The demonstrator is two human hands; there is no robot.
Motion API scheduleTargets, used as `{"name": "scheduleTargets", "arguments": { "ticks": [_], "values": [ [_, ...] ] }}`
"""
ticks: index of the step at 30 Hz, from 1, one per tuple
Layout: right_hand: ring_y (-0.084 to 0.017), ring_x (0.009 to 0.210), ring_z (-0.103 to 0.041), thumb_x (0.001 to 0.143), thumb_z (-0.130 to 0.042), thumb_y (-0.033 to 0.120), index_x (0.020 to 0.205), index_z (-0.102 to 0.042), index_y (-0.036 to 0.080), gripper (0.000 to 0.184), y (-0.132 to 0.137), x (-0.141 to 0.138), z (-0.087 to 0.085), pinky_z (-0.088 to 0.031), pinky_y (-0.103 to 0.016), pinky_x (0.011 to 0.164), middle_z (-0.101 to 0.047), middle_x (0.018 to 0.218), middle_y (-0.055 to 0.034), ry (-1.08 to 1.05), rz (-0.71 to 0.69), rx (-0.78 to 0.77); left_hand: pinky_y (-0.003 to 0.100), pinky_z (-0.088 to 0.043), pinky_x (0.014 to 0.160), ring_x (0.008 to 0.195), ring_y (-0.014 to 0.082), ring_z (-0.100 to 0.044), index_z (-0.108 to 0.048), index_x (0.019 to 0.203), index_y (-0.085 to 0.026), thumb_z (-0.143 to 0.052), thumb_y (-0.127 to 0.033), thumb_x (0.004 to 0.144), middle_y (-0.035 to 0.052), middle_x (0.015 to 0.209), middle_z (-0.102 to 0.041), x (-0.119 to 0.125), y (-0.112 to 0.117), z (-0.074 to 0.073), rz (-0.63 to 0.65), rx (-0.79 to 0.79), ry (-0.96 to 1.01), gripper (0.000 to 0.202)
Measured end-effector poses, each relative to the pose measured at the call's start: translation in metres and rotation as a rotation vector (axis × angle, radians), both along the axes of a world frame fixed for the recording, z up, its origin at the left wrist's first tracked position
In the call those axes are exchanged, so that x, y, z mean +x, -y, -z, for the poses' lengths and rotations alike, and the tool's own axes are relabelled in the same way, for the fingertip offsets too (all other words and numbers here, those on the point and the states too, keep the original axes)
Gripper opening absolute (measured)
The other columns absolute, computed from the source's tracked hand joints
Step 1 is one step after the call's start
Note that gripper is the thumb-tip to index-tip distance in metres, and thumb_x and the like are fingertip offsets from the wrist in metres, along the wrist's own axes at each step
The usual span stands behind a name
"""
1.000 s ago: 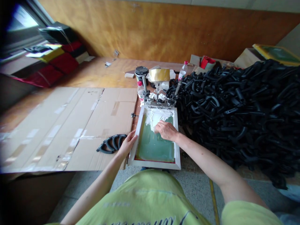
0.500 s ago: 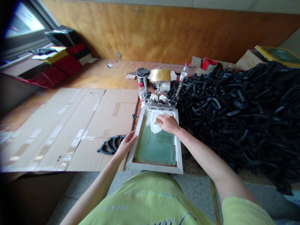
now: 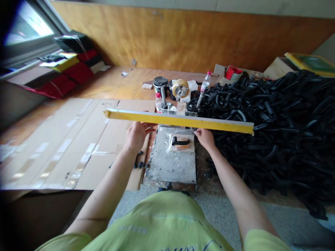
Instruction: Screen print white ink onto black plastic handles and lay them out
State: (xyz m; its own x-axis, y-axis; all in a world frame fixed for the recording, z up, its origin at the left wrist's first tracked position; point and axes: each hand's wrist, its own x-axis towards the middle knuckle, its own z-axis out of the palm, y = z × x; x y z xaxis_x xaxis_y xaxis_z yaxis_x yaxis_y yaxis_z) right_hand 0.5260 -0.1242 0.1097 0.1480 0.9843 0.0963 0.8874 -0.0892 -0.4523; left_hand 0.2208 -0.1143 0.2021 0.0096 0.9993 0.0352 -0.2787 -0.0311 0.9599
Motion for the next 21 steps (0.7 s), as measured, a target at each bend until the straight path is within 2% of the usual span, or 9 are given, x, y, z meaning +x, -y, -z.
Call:
{"name": "scheduleTargets", "arguments": {
  "ticks": [2, 4, 7, 8, 10, 12, 14, 18, 21],
  "values": [
    [-0.02, 0.096, -0.061, 0.081, -0.07, 0.027, 0.102, -0.066, 0.02, 0.022, 0.014, -0.024, 0.021, -0.045, -0.031, 0.084, -0.068, 0.099, -0.0059, 0.016, -0.191, -0.017, 0.024, -0.052, 0.064, 0.082, 0.0164, -0.068, -0.056, 0.121, -0.017, -0.041, -0.063, 0.089, 0.0086, 0.098, -0.071, 0.007, 0.003, 0.008, -0.044, -0.049, 0.041, 0.058],
    [-0.022, 0.101, -0.057, 0.082, -0.069, 0.026, 0.101, -0.066, 0.023, 0.02, 0.027, -0.05, 0.031, -0.044, -0.035, 0.089, -0.065, 0.102, -0.0057, 0.06, -0.286, 0.01, 0.023, -0.052, 0.061, 0.078, 0.016, -0.069, -0.056, 0.121, -0.016, -0.046, -0.062, 0.088, 0.0109, 0.1, -0.072, 0.014, 0.02, 0.028, 0.001, -0.171, 0.052, 0.057],
    [-0.023, 0.099, -0.055, 0.088, -0.062, 0.027, 0.098, -0.068, 0.022, 0.012, 0.052, -0.09, 0.025, -0.043, -0.036, 0.089, -0.063, 0.096, -0.0072, 0.089, -0.252, 0.12, 0.027, -0.054, 0.056, 0.077, 0.0209, -0.071, -0.056, 0.12, -0.015, -0.055, -0.061, 0.084, 0.0163, 0.109, -0.071, 0.024, 0.061, 0.065, 0.274, -0.525, 0.018, 0.059],
    [-0.023, 0.098, -0.055, 0.09, -0.06, 0.027, 0.099, -0.068, 0.022, 0.013, 0.061, -0.103, 0.021, -0.043, -0.035, 0.088, -0.063, 0.094, -0.0072, 0.085, -0.296, 0.159, 0.028, -0.055, 0.057, 0.078, 0.0224, -0.072, -0.057, 0.119, -0.015, -0.056, -0.061, 0.084, 0.0171, 0.111, -0.07, 0.025, 0.075, 0.077, 0.329, -0.616, 0.025, 0.058],
    [-0.021, 0.095, -0.056, 0.092, -0.057, 0.029, 0.103, -0.068, 0.024, 0.016, 0.077, -0.124, 0.016, -0.043, -0.033, 0.088, -0.064, 0.093, -0.006, 0.059, -0.485, 0.204, 0.028, -0.056, 0.058, 0.08, 0.023, -0.072, -0.058, 0.113, -0.014, -0.055, -0.058, 0.085, 0.0169, 0.111, -0.07, 0.02, 0.096, 0.095, 0.318, -0.705, 0.061, 0.052],
    [-0.018, 0.094, -0.058, 0.094, -0.055, 0.029, 0.107, -0.067, 0.026, 0.019, 0.085, -0.126, 0.016, -0.044, -0.031, 0.087, -0.066, 0.096, -0.0041, 0.017, -0.614, 0.193, 0.027, -0.055, 0.057, 0.077, 0.0218, -0.072, -0.061, 0.104, -0.012, -0.053, -0.055, 0.087, 0.0162, 0.105, -0.072, -0.002, 0.106, 0.109, 0.228, -0.709, 0.061, 0.047],
    [-0.017, 0.095, -0.061, 0.095, -0.052, 0.028, 0.108, -0.067, 0.025, 0.02, 0.084, -0.101, 0.021, -0.045, -0.03, 0.086, -0.069, 0.101, -0.0043, 0.018, -0.478, 0.129, 0.026, -0.054, 0.055, 0.074, 0.0209, -0.072, -0.063, 0.096, -0.011, -0.049, -0.054, 0.089, 0.0154, 0.099, -0.073, -0.042, 0.109, 0.122, 0.076, -0.694, -0.016, 0.046],
    [-0.024, 0.093, -0.065, 0.09, -0.058, 0.031, 0.101, -0.069, 0.015, 0.022, 0.061, -0.006, 0.047, -0.048, -0.034, 0.08, -0.07, 0.099, -0.0148, 0.227, 0.106, -0.205, 0.027, -0.052, 0.055, 0.069, 0.0197, -0.071, -0.062, 0.09, -0.012, -0.03, -0.051, 0.093, 0.0132, 0.082, -0.073, -0.145, 0.118, 0.155, -0.326, -0.762, -0.35, 0.051],
    [-0.032, 0.092, -0.067, 0.081, -0.067, 0.047, 0.097, -0.07, 0.012, 0.039, 0.043, 0.042, 0.076, -0.049, -0.039, 0.074, -0.07, 0.096, -0.0219, 0.311, 0.244, -0.434, 0.03, -0.051, 0.052, 0.061, 0.0216, -0.068, -0.061, 0.087, -0.012, -0.025, -0.048, 0.092, 0.0145, 0.069, -0.07, -0.194, 0.13, 0.176, -0.427, -0.898, -0.61, 0.051]
  ]
}}
